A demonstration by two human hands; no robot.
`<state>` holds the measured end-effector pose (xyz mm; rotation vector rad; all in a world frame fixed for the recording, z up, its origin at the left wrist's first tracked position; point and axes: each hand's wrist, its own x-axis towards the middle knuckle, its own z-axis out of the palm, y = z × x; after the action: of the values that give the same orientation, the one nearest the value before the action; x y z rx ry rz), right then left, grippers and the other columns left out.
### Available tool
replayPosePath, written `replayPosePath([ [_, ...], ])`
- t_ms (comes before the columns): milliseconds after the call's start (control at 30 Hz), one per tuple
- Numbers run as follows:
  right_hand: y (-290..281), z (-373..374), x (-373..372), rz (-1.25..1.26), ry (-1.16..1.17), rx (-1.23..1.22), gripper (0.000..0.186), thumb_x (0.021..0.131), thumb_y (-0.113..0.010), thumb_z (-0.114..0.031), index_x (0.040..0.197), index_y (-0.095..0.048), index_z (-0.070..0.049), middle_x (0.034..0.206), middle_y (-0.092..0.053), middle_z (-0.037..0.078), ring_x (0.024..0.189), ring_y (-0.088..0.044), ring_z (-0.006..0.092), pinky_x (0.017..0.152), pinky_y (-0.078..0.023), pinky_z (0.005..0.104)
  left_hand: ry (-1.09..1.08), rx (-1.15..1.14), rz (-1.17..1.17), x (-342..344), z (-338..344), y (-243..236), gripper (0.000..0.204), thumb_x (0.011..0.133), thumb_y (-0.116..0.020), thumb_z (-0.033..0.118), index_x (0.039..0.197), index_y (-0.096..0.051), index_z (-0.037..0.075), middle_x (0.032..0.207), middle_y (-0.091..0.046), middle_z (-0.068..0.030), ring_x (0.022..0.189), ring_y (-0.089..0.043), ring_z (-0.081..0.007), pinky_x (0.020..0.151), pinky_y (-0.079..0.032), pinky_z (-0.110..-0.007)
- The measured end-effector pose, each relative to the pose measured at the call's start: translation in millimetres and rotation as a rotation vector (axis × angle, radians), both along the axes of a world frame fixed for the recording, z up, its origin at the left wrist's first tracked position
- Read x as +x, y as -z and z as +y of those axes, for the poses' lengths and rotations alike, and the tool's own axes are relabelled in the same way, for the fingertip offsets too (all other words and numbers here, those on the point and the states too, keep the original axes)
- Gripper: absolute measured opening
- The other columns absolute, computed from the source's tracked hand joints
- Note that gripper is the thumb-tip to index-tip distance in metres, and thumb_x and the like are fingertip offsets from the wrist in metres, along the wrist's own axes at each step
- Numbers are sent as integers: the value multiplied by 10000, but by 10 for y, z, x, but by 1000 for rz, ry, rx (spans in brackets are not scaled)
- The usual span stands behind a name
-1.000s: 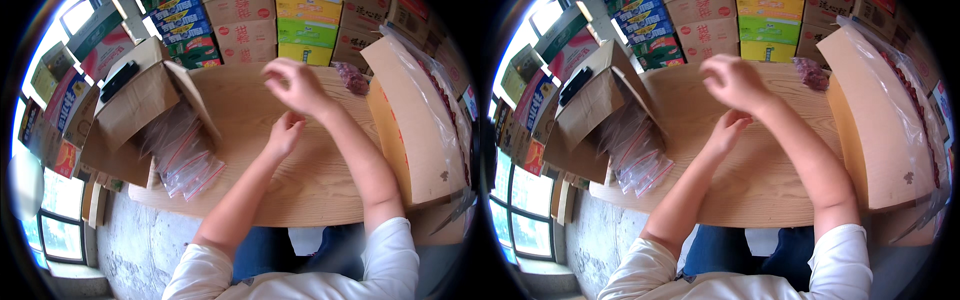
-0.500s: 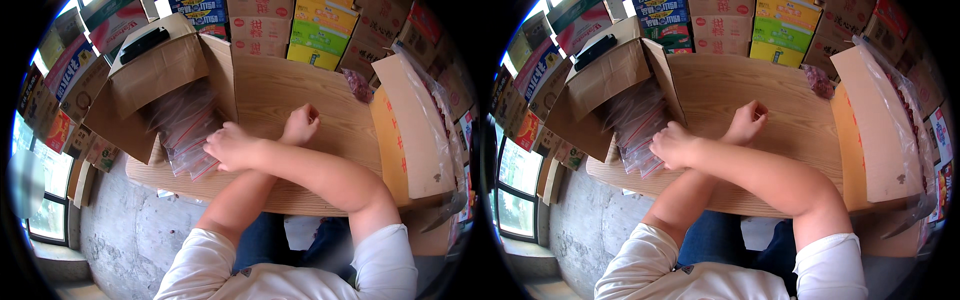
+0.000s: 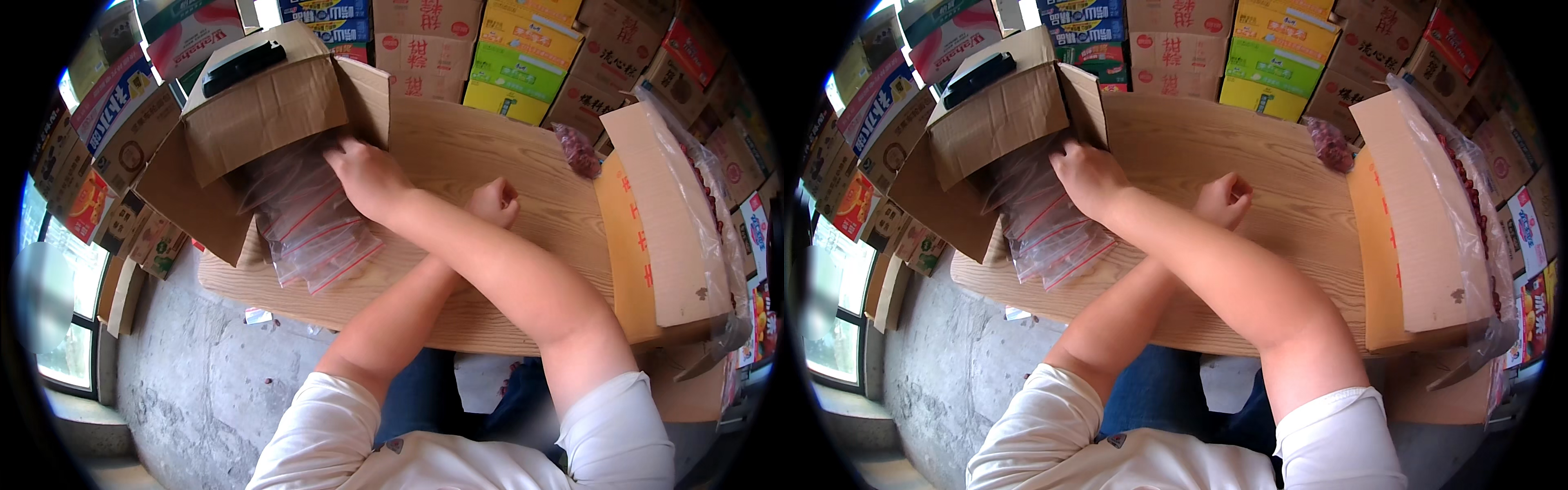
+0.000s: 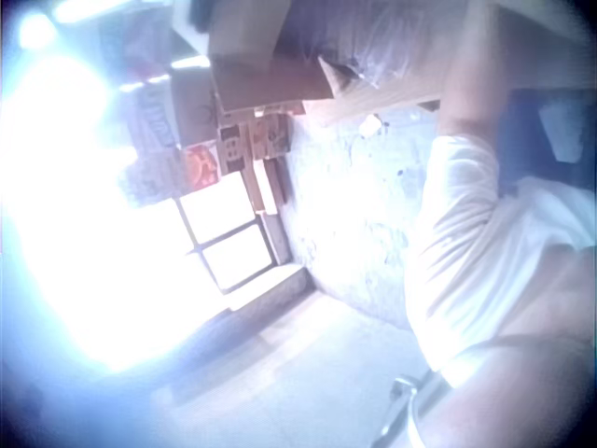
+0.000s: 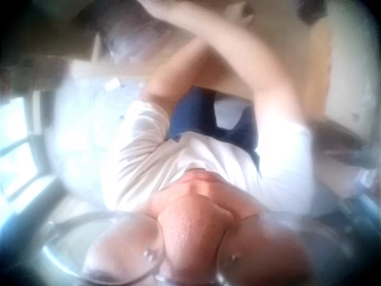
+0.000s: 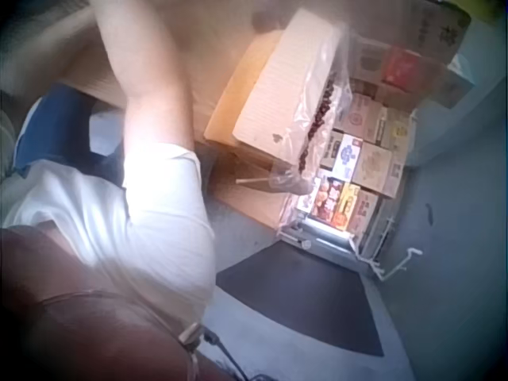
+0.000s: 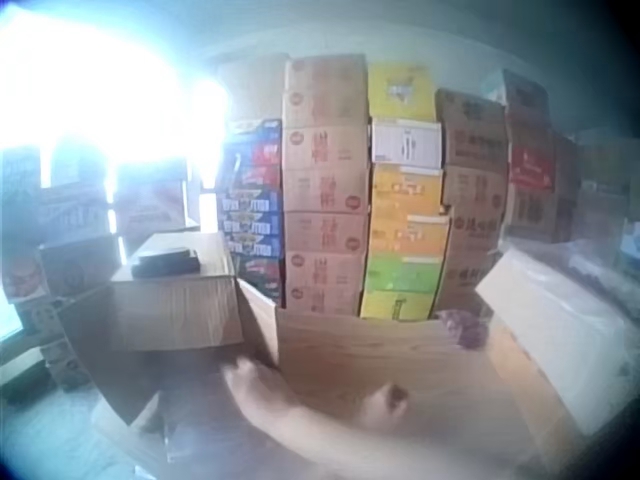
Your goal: The person repeatedly scoops dried red dates from a large box into small ziplock bags, seals each bag, and places it on the table. The process is repeated multiple times throughout the clip.
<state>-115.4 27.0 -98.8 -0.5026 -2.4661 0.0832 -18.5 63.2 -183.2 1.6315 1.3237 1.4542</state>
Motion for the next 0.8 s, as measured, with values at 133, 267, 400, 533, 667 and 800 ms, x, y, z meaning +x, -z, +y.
replayPosePath([
  [133, -146, -89, 214, 162, -65, 81, 120, 796, -578, -13, 913, -604, -10, 920, -588, 158, 839, -625, 331, 705, -531, 412, -33, 7, 1, 27, -35, 8, 156, 817, -607, 127, 897, -625, -6, 800, -671, -135, 719, -640, -217, 652, -509, -328],
  [267, -449, -246, 774, 358, -70, 51, 134, 719, -685, -23, 831, -613, -3, 898, -588, 133, 790, -620, 293, 645, -517, 385, 23, -27, 61, 55, -89, -78, 164, 819, -610, 123, 913, -615, -11, 879, -678, -118, 805, -639, -187, 693, -510, -315],
  [400, -795, -448, 1367, 488, 80, -122, 144, 670, -754, -19, 744, -631, -26, 769, -582, 92, 723, -605, 262, 610, -468, 349, 132, 244, -371, 117, -178, -160, 196, 803, -611, 109, 948, -594, -20, 916, -658, -104, 808, -608, -181, 708, -498, -322],
  [533, -1088, -444, 2283, 460, 356, 34, 103, 685, -735, -46, 711, -636, -54, 745, -575, 50, 738, -545, 182, 665, -408, 274, 532, 227, 109, 142, -439, -538, 174, 753, -552, 54, 912, -577, -14, 755, -634, -95, 667, -604, -221, 648, -496, -338],
  [667, -1450, -669, 2815, 598, 329, -403, 74, 778, -674, -47, 747, -621, -6, 746, -609, 8, 760, -542, 90, 727, -434, 242, 562, 614, 284, 243, -726, -775, 203, 713, -568, 42, 906, -619, 2, 754, -623, -116, 672, -587, -248, 627, -465, -342],
  [800, -1612, -807, 3245, 485, 422, -180, 61, 790, -663, -28, 760, -623, 6, 751, -617, 31, 765, -571, 105, 727, -455, 255, 270, 1114, 280, 324, -980, -1028, 274, 639, -586, 53, 908, -625, 17, 776, -591, -108, 688, -556, -248, 651, -452, -353],
])
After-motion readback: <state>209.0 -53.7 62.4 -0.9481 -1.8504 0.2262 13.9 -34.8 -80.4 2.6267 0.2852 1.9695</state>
